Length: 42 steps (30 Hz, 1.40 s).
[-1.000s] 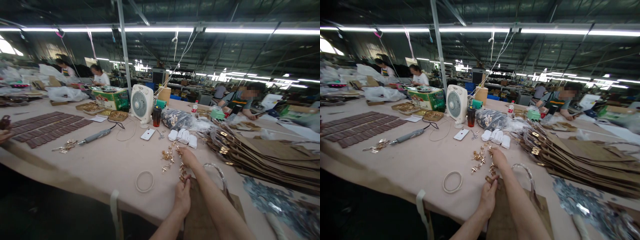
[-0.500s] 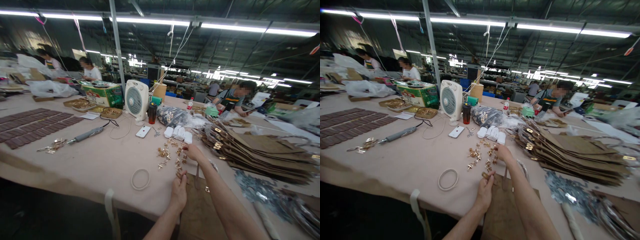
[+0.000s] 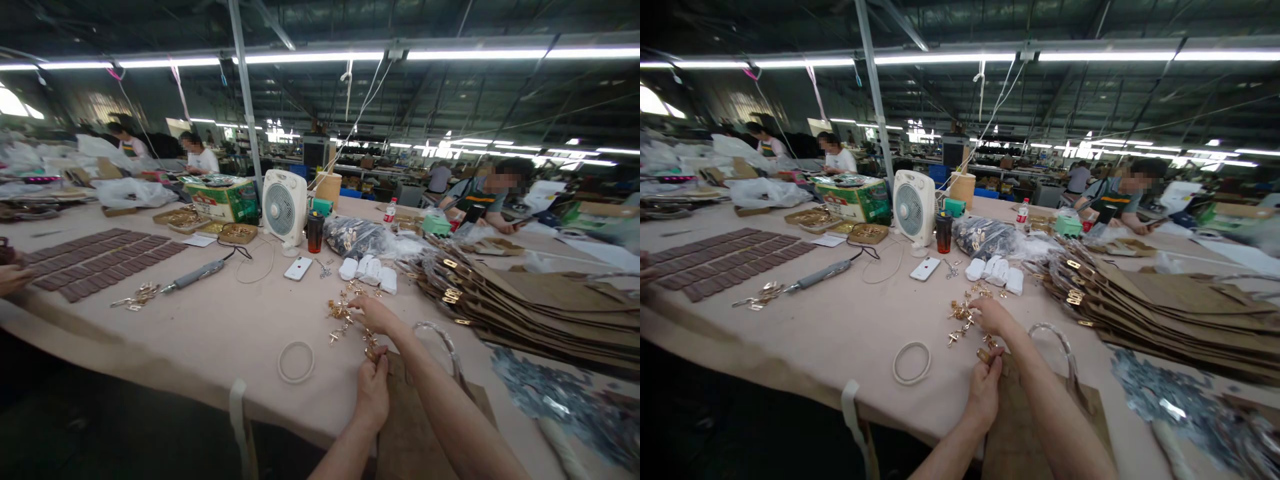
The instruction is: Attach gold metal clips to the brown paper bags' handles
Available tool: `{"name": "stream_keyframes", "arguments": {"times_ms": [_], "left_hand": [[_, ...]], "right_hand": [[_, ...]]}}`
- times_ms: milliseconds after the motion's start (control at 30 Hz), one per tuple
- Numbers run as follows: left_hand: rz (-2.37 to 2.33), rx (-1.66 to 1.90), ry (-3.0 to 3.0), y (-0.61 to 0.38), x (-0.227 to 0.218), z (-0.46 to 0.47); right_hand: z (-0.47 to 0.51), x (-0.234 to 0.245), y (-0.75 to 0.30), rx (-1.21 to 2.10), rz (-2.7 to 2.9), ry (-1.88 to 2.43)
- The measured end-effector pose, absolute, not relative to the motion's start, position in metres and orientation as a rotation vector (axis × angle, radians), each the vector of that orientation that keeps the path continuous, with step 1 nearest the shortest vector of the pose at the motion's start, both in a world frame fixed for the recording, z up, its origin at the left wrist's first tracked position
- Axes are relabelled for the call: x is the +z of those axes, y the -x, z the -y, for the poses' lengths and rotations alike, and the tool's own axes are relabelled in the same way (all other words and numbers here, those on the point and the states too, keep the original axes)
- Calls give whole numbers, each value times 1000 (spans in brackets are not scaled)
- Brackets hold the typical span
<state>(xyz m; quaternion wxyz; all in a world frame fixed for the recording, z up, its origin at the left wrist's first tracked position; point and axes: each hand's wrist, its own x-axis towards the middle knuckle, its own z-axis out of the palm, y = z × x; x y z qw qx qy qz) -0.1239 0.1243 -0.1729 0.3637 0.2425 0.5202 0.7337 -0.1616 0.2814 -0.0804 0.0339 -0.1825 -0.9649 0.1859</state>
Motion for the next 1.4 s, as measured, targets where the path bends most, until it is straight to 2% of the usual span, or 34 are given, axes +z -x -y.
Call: {"name": "stream_keyframes", "arguments": {"times_ms": [400,567,1133,1400], "left_hand": [[-1360,1875,-656,124,-175,-128],[-1361,1877,-677,124,-174,-127],[-1465,1784,-650,125,-154,-119],[-1436,1787,-637,125,-162,-121]], "right_hand": [[-297,-84,137,486,3172,819],[-294,-92,132,534,3174,780],[-322,-122,136,633,2572,853],[-318,-124,149,640,2463,757]]}}
